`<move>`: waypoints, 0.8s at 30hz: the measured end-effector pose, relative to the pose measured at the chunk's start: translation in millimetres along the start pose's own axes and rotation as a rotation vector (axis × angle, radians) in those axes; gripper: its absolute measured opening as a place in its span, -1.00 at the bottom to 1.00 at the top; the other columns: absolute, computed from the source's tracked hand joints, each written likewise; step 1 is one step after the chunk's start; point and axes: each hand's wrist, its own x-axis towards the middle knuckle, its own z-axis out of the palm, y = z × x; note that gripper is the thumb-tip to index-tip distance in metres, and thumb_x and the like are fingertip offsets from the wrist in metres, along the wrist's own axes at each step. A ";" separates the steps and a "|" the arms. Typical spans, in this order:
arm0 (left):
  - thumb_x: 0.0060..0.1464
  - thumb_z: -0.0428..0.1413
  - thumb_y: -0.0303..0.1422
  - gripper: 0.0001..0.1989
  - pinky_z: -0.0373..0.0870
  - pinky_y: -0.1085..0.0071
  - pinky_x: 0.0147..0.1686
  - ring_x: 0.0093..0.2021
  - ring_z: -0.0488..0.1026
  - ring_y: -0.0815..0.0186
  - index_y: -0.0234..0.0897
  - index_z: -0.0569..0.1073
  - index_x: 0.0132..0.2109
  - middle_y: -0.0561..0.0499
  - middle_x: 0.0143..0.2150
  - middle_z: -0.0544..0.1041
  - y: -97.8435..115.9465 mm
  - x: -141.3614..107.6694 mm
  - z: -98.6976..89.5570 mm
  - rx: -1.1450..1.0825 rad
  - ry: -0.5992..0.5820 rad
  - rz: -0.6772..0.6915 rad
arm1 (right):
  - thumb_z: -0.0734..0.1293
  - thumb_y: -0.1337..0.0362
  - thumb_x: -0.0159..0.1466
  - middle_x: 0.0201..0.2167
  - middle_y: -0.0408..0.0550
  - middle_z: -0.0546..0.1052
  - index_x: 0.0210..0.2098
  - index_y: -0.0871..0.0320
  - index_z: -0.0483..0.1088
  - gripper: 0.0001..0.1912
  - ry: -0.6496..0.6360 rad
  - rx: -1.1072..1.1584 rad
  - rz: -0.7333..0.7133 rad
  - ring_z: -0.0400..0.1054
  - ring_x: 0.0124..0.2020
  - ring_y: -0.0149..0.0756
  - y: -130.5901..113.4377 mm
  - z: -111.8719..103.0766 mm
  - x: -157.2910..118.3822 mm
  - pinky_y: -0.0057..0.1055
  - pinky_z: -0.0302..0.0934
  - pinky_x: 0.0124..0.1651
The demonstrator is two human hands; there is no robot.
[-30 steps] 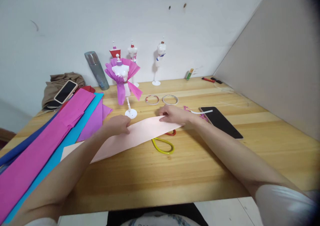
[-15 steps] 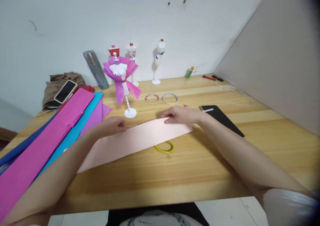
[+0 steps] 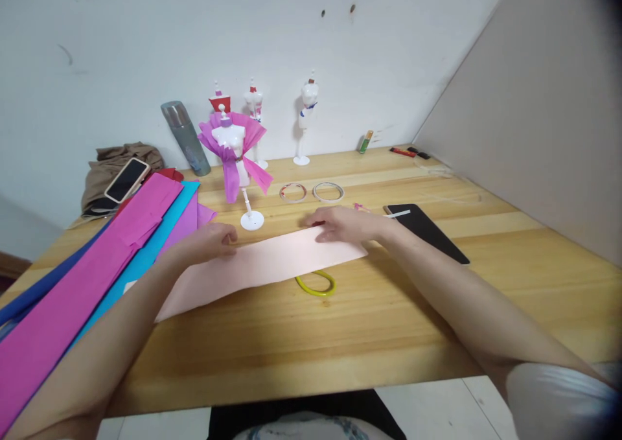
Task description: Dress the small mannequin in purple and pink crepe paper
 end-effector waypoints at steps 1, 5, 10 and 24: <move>0.03 0.08 -0.30 -0.78 0.28 0.31 -0.26 -0.19 0.45 0.15 -0.25 0.46 -0.15 -0.05 -0.17 0.53 0.8 -1.3 2.8 0.026 0.048 -0.048 | 0.37 0.36 0.18 -0.04 0.09 0.56 -0.08 0.18 0.53 -0.70 0.029 -0.018 -0.029 0.44 0.00 -0.08 0.8 -1.1 -0.7 -0.22 0.28 0.04; 0.04 0.14 -0.18 -0.72 0.28 0.28 -0.17 -0.08 0.44 0.10 -0.24 0.43 -0.13 -0.06 -0.10 0.51 13.3 -11.1 13.7 0.021 -0.064 -0.011 | 0.44 0.33 0.15 -0.12 0.05 0.53 -0.16 0.17 0.51 -0.76 -0.027 0.026 -0.063 0.42 -0.07 -0.14 9.6 -1.2 -5.1 -0.25 0.29 0.00; -0.08 0.21 -0.23 -0.75 0.14 0.33 -0.32 -0.18 0.40 0.14 -0.22 0.34 -0.30 0.00 -0.20 0.46 33.7 -17.4 20.3 0.085 -0.186 0.062 | 0.49 0.34 0.01 -0.36 -0.20 0.37 -0.26 0.19 0.42 -0.70 -0.132 0.147 -0.063 0.23 -0.36 -0.39 22.4 9.5 -1.4 -0.43 0.17 -0.26; 0.02 0.06 -0.35 -0.85 0.14 0.33 -0.35 -0.32 0.36 0.24 -0.23 0.25 -0.45 0.04 -0.38 0.43 19.7 -9.6 29.7 -0.047 -0.139 0.131 | 0.39 0.11 0.19 -0.35 -0.04 0.63 -0.33 0.18 0.61 -0.73 -0.088 0.197 0.043 0.48 -0.31 -0.26 31.4 8.3 3.5 -0.37 0.28 -0.22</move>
